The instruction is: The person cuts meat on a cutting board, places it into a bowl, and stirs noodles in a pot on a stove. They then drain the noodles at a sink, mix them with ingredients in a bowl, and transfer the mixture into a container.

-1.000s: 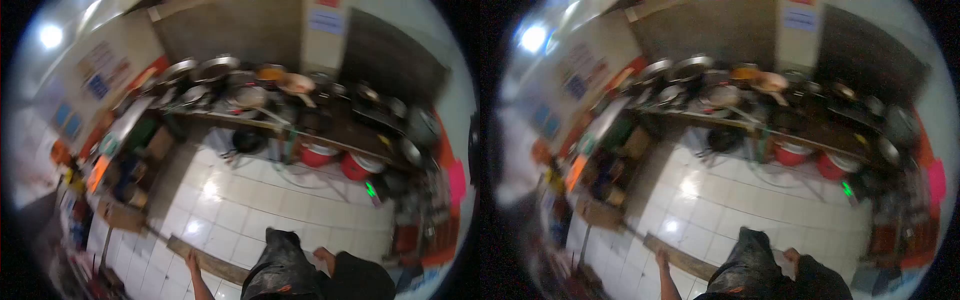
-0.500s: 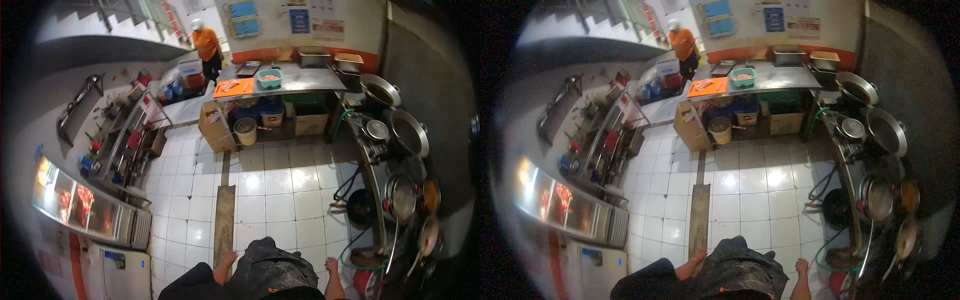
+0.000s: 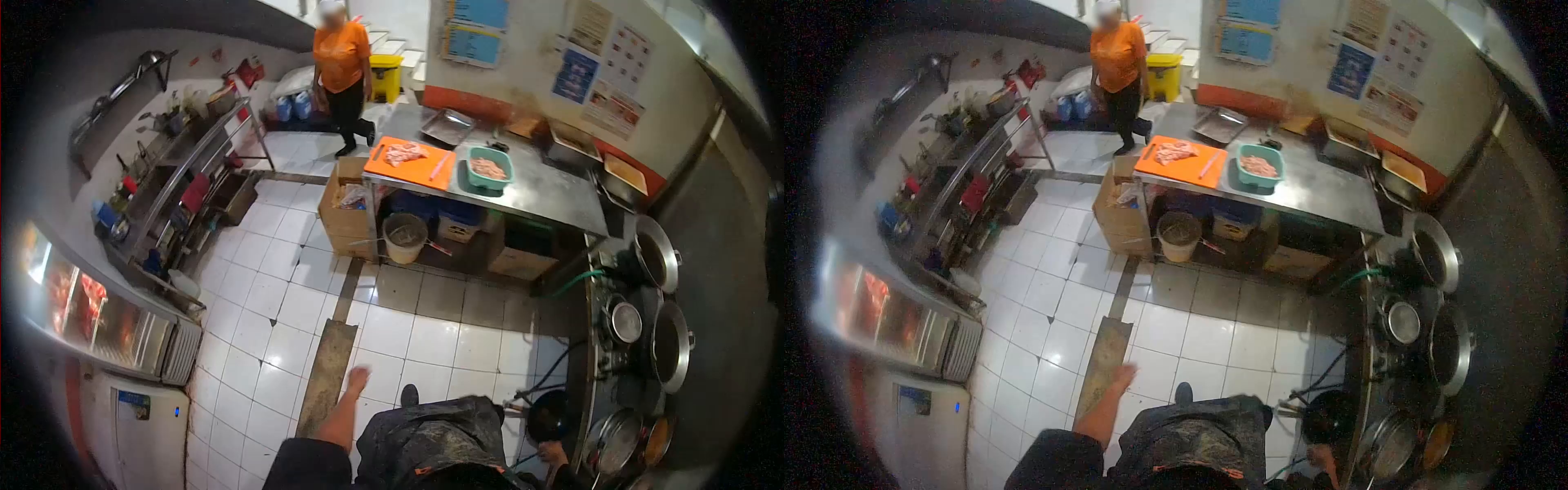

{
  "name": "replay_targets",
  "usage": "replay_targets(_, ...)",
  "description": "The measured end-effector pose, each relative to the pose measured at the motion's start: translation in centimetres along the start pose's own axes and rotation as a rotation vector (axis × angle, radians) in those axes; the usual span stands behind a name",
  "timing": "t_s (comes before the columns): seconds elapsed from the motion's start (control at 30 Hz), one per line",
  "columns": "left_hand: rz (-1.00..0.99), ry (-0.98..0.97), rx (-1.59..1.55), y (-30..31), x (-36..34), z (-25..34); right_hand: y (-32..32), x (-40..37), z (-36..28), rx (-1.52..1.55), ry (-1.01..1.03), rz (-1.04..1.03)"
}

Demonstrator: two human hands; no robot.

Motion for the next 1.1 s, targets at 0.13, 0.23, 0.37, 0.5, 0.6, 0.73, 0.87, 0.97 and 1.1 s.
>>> replay_targets(0.13,-0.236,-0.209,-0.374,-7.8,9.0,21.5,11.8,-3.1,-10.9,1.394,-0.888,-0.301)
replay_targets(0.23,-0.368,-0.264,-0.278,-9.5,12.2,32.5,15.2,1.5,-12.5,1.485,-0.514,-0.266)
replay_targets(0.37,-0.311,-0.285,-0.14,-7.7,18.8,36.9,21.9,15.8,-13.1,1.458,-0.119,-0.083)
replay_targets(0.5,-0.147,-0.313,0.111,-0.3,23.4,39.2,38.0,36.5,-17.9,0.233,-0.102,0.377)
replay_targets(0.6,0.015,-0.317,0.183,5.9,26.0,41.9,56.0,45.4,-27.8,0.497,0.118,0.674)
replay_targets(0.73,0.176,-0.4,0.197,11.6,32.4,46.6,74.1,53.5,-39.9,0.595,0.157,0.766)
replay_targets(0.87,0.177,-0.482,0.278,12.8,38.5,56.2,79.3,61.5,-43.8,0.605,0.148,0.727)
replay_targets(0.97,0.108,-0.607,0.452,11.7,43.6,60.3,79.5,63.8,-43.6,0.505,-0.001,0.741)
replay_targets(1.1,0.057,-0.946,0.922,7.9,49.7,65.5,76.9,63.0,-41.3,0.887,0.04,0.649)
Point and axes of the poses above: each hand's wrist, its own x-axis towards the middle knuckle, its own y-axis out of the back of the hand, z = x × y, the point moved 2 cm from there along x, towards the middle knuckle, and after that the axes turned 14 degrees about -z, right-handed, at the moved point
